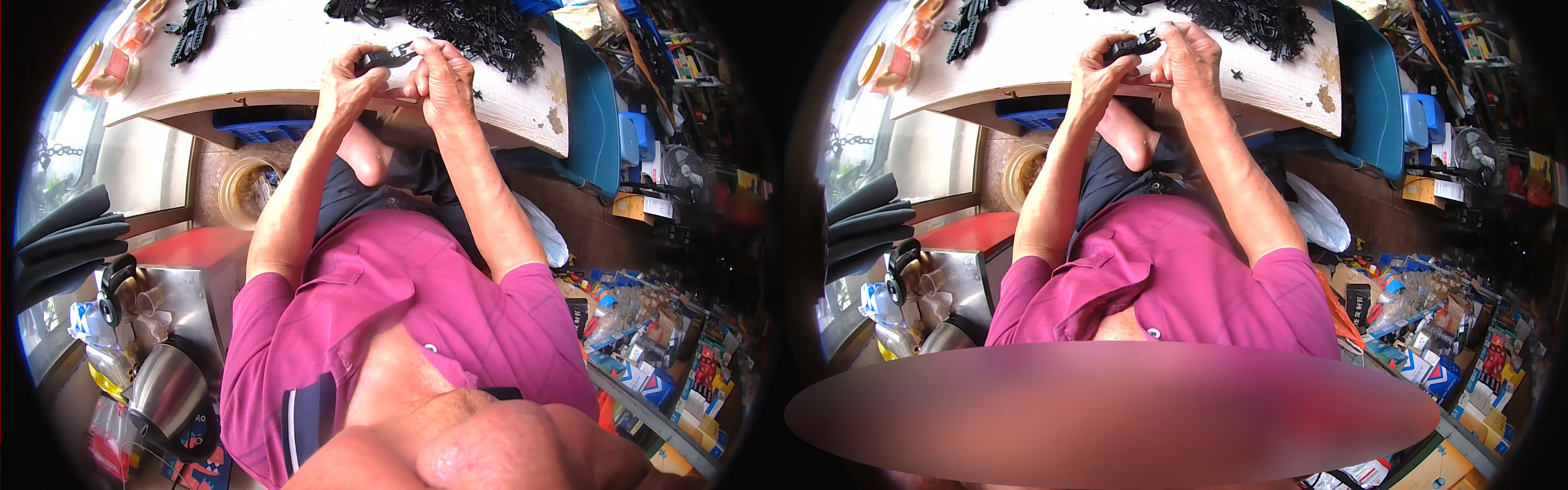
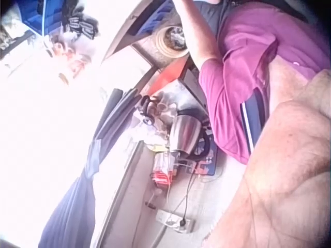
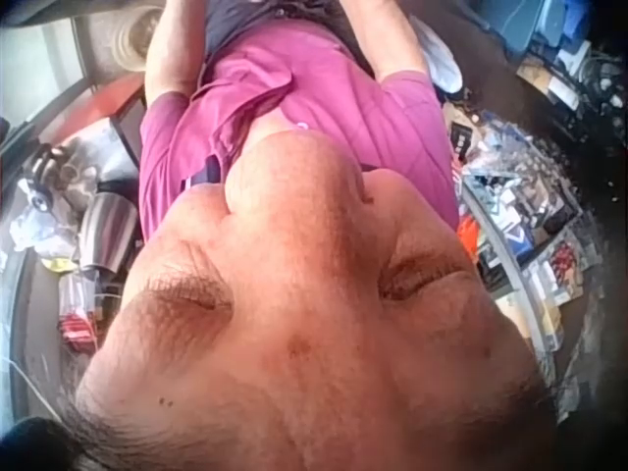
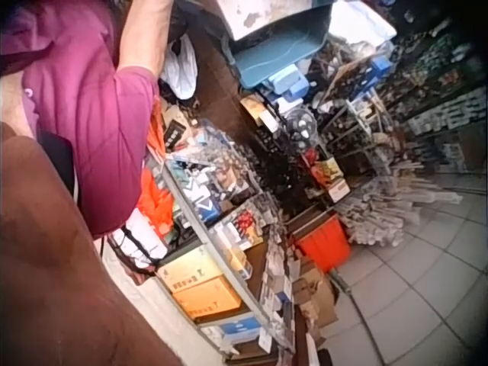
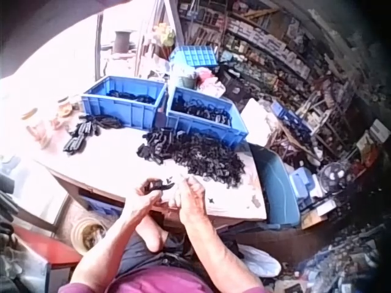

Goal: The person assembles or sorts small black plastic components by hand on a workbench, taking them from a storage bin.

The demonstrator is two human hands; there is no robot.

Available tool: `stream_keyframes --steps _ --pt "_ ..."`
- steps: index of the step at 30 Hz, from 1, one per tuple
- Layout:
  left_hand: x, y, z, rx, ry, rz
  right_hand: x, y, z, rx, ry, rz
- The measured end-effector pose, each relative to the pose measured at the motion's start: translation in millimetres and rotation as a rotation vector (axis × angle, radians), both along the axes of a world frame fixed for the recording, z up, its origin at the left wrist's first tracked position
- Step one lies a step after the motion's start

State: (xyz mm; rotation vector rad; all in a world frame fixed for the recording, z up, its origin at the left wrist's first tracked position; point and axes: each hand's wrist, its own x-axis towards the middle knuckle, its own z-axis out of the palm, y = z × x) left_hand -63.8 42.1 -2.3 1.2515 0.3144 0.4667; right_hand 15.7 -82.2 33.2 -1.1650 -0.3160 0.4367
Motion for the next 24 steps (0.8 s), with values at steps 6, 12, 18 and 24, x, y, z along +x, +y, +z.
stream_keyframes --steps 6,12,18,24 --pt "4.6 -1.0 -7.0 0.156 0.003 -0.05 -5.0 5.6 -6.3 0.001 0.005 0.004" --pt "7.0 -2.3 -15.2 0.348 0.013 0.02 -5.3 3.3 -11.5 0.029 0.038 -0.018" --pt "8.5 -1.9 -19.1 0.383 0.013 0.02 -5.3 2.0 -16.2 0.019 0.021 0.01" --pt "6.0 -0.5 -11.8 0.41 0.035 -0.008 -8.0 1.4 -13.9 -0.01 0.048 0.012"
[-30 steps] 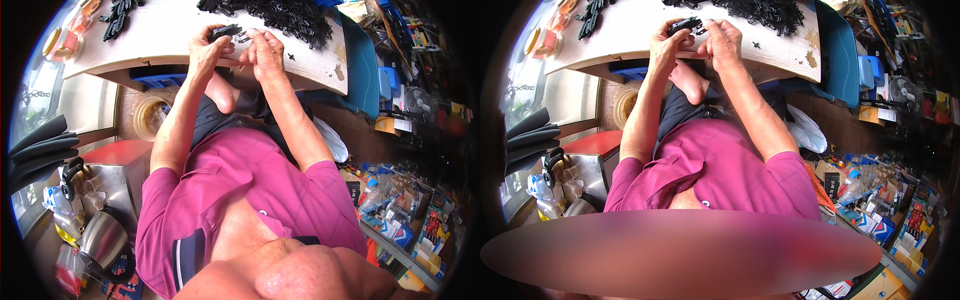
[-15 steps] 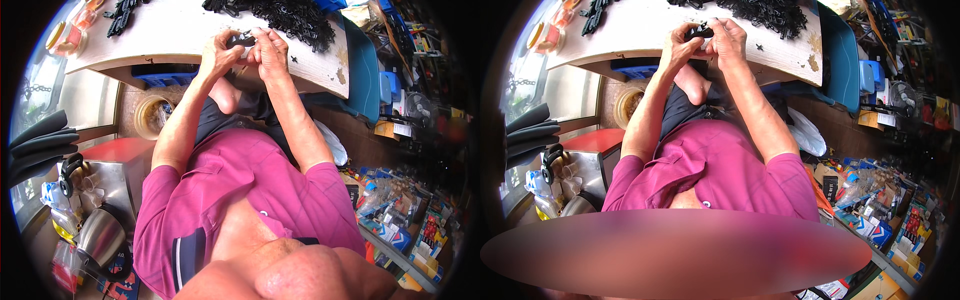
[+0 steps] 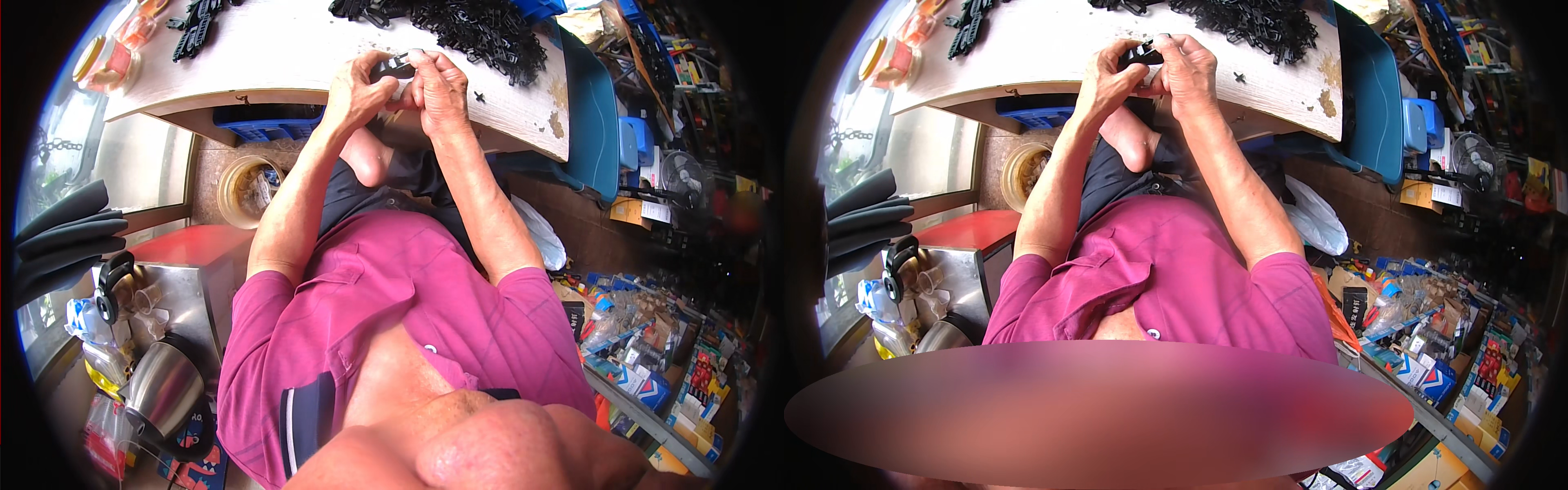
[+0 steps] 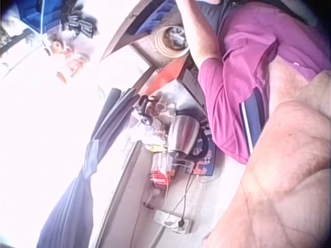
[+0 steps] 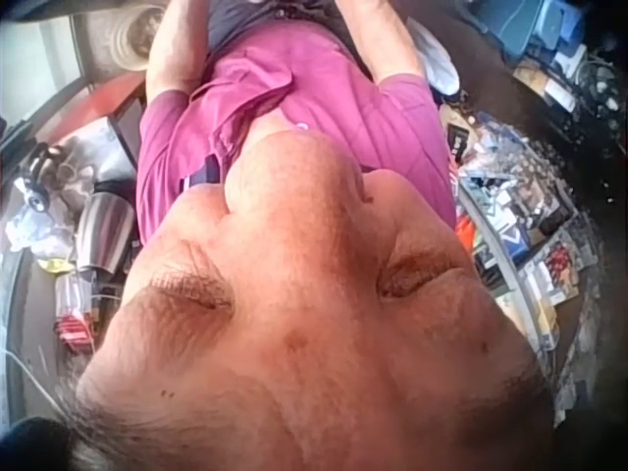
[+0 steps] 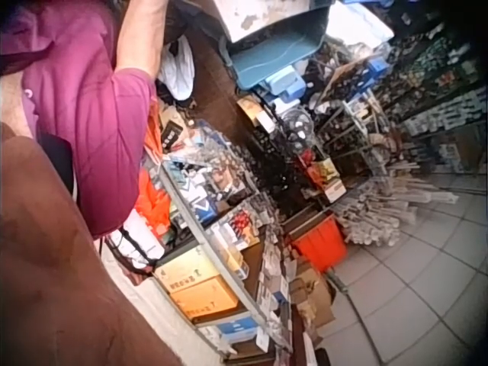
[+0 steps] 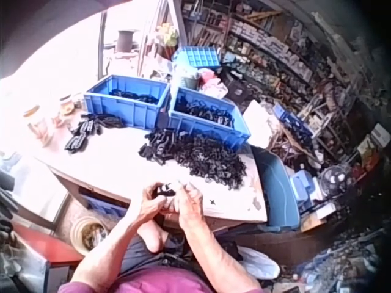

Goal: The person assembles or sorts small black plastic components by hand on a workbench, taking them from a storage bin.

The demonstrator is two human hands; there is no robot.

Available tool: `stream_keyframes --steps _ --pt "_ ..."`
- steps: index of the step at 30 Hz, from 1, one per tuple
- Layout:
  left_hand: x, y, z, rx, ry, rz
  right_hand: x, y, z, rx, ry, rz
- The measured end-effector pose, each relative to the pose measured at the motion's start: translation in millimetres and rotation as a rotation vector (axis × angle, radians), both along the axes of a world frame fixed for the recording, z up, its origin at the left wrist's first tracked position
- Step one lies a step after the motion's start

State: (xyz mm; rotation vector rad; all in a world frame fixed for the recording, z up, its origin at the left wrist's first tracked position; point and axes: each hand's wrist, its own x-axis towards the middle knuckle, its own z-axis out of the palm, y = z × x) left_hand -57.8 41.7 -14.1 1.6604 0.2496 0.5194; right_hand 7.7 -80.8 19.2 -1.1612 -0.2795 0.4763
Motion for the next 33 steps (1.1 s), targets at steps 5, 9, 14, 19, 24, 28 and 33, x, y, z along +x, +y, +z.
stream_keyframes --steps 5,9,14,19,24,28,33 --pt "-2.6 -8.2 22.1 -0.132 0.095 0.071 -2.1 -2.7 -0.2 -0.053 -0.015 -0.014" --pt "-2.5 -11.4 24.7 -0.248 0.122 0.158 -11.5 -1.0 7.2 -0.109 0.058 -0.081" --pt "-3.6 -11.6 18.8 -0.319 0.082 0.152 -11.0 -4.1 6.4 -0.233 0.138 -0.128" --pt "-6.7 -13.5 17.8 -0.402 0.056 0.138 -8.0 -9.5 16.0 -0.332 0.222 0.044" --pt "-6.4 -21.7 13.8 -0.533 0.061 0.088 -9.1 -11.1 -4.6 -0.241 0.069 0.021" --pt "-3.5 -30.7 13.7 -0.599 0.055 0.049 -10.4 -15.1 -8.7 -0.221 0.099 -0.079" --pt "1.7 -48.3 17.6 -0.553 -0.017 -0.095 -3.1 -34.2 -13.0 -0.082 0.061 -0.166"
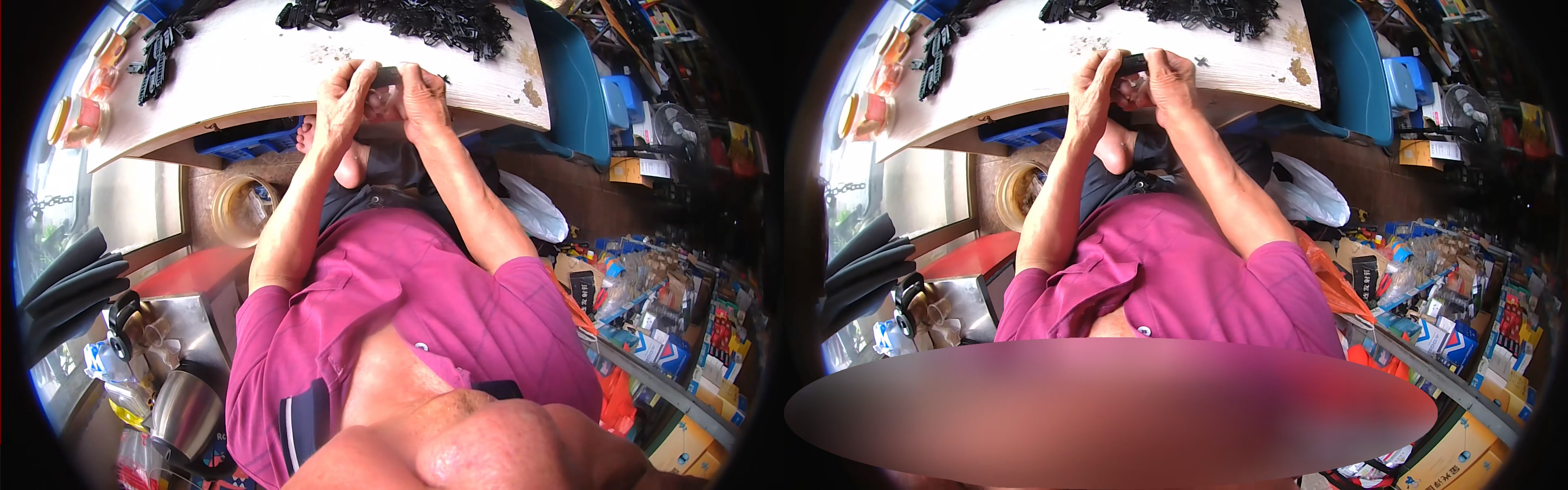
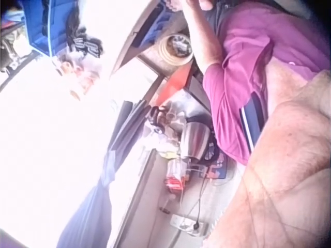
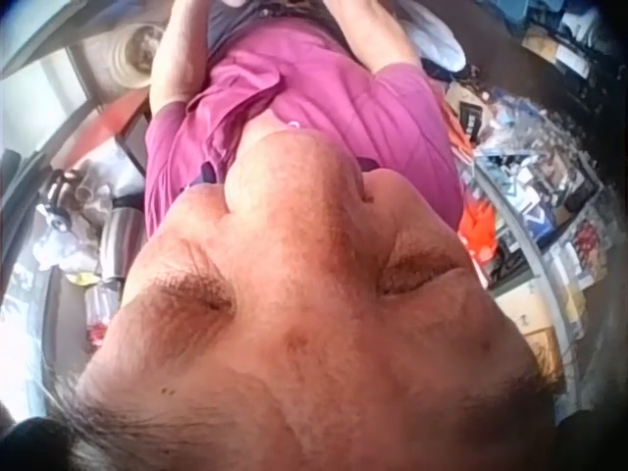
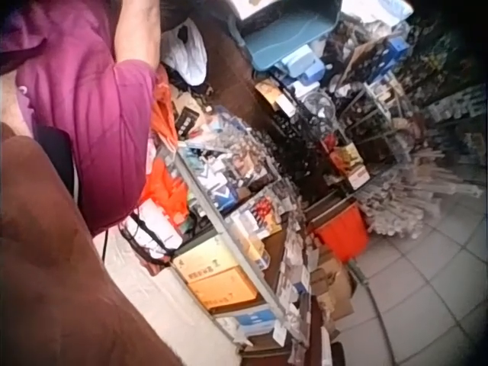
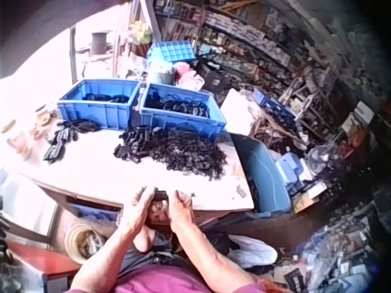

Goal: The person assembles or sorts small black plastic components by hand on a workbench, taking them from a storage bin.

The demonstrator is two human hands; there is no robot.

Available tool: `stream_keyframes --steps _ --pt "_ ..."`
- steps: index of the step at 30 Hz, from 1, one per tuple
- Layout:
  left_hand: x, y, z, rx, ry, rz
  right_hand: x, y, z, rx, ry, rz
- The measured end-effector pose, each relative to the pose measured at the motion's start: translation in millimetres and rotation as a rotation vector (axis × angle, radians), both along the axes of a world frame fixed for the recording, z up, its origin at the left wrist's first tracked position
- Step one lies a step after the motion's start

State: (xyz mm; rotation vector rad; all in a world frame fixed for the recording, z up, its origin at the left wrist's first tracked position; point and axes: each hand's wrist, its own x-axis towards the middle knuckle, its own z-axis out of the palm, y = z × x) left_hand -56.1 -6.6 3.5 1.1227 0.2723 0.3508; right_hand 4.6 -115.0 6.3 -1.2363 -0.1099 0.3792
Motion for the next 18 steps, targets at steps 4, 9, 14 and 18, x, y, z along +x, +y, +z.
stream_keyframes --steps 4,9,14,18 --pt "7.0 -20.4 2.3 0.408 -0.132 0.17 24.3 -51.1 6.4 0.009 0.093 -0.071" --pt "31.6 -41.7 -0.8 1.406 -0.31 0.188 71.7 -118.4 40.2 -0.07 0.102 -0.422" --pt "44.9 -51.1 0.1 1.736 -0.34 -0.041 110.8 -178.4 56.3 0.033 0.149 -0.731" --pt "41.7 -44.3 -14.3 1.712 -0.486 0.038 105.3 -184.1 41.9 -0.1 0.173 -0.698"
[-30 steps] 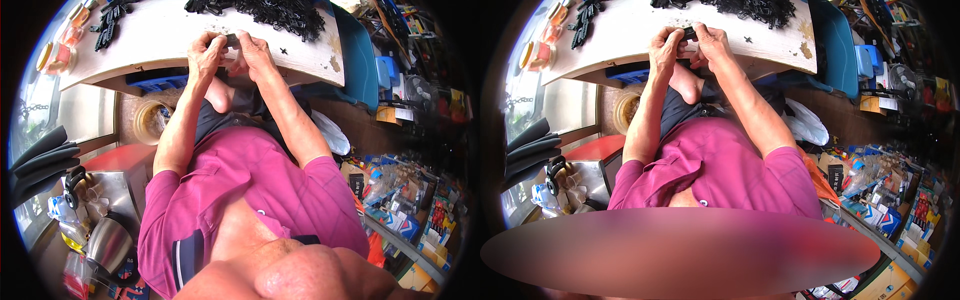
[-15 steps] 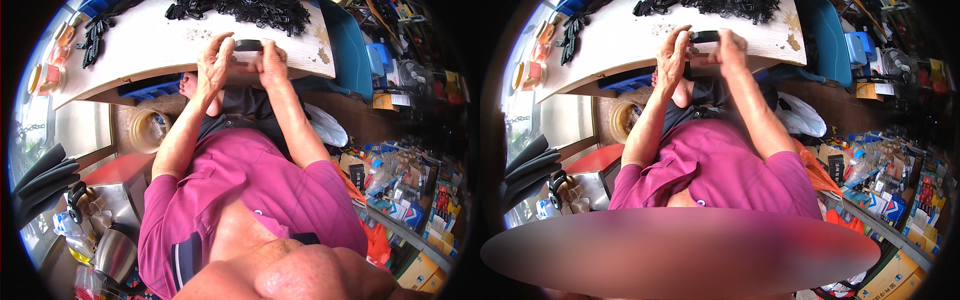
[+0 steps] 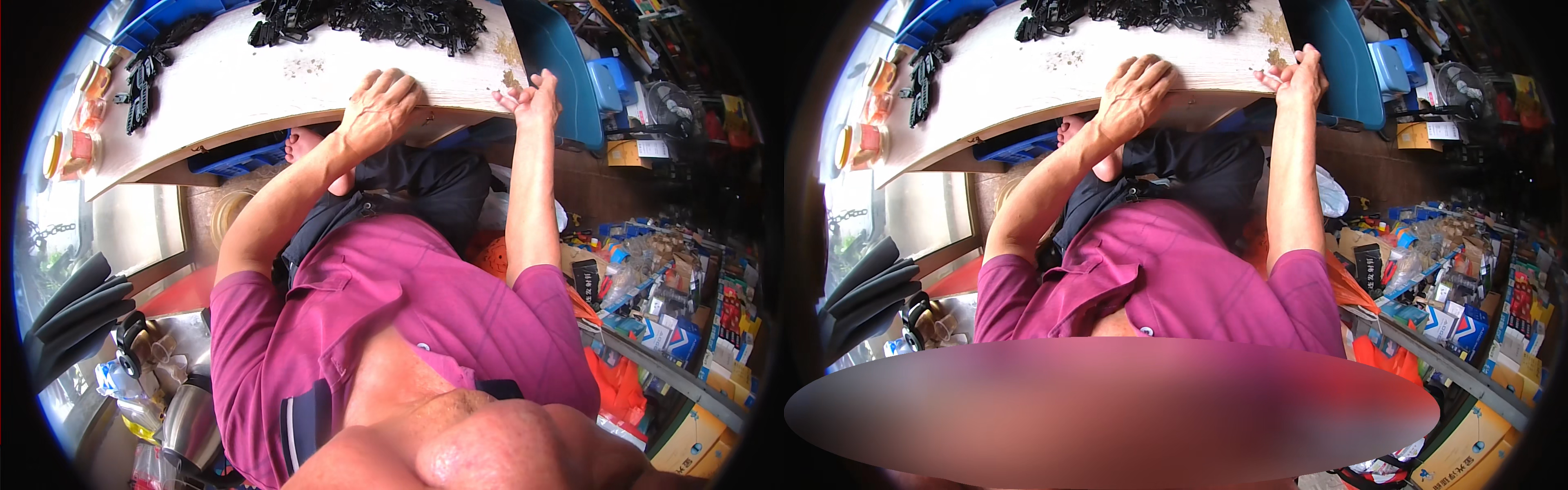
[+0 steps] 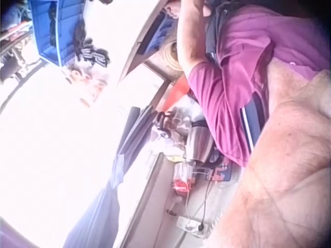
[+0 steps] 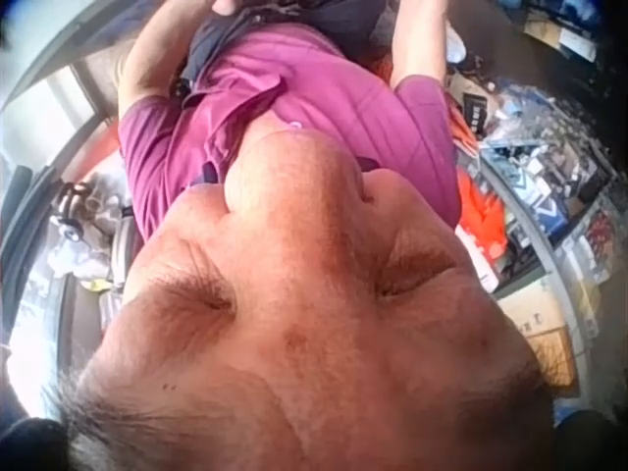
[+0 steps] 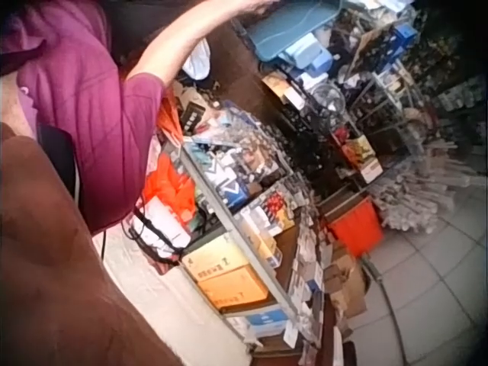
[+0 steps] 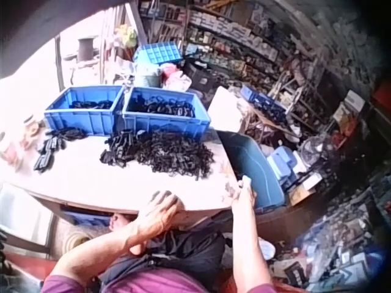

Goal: The person assembles or sorts small black plastic components by hand on a workbench, taking them from a storage bin.

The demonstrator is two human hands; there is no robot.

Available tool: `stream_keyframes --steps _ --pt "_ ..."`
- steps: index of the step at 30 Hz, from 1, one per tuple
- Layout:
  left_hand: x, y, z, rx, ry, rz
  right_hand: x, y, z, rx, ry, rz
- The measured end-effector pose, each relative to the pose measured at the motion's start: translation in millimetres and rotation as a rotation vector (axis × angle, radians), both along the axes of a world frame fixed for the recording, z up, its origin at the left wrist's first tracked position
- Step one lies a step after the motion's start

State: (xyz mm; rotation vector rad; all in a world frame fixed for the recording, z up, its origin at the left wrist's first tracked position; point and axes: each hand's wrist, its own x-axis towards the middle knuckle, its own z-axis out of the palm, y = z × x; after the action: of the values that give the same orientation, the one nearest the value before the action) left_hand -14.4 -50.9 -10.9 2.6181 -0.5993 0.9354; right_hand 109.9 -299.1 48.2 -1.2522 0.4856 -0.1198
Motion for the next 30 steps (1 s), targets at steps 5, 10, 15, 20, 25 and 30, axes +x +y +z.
stream_keyframes --steps 5,10,15,20,25,30 --pt "-13.9 15.0 -15.0 -0.046 -0.074 -0.043 -9.5 19.9 -20.3 0.022 -0.023 0.177" --pt "-39.2 28.9 -11.5 -0.284 -0.073 0.032 -15.8 38.9 -25.8 0.01 -0.022 0.261" --pt "-96.7 49.9 -16.6 -0.708 -0.089 0.214 -12.4 30.1 -30.4 -0.014 -0.005 0.25" --pt "-180.4 111.3 -85.2 -1.196 0.108 0.695 -13.6 27.6 -28.5 -0.024 -0.015 0.307" --pt "-276.9 182.5 -173.1 -0.735 0.274 1.265 -13.4 32.3 -29.6 0.023 -0.036 0.356" --pt "-284.2 148.9 -185.3 -1.084 0.401 1.098 -16.6 27.3 -29.5 0.0 -0.041 0.321"
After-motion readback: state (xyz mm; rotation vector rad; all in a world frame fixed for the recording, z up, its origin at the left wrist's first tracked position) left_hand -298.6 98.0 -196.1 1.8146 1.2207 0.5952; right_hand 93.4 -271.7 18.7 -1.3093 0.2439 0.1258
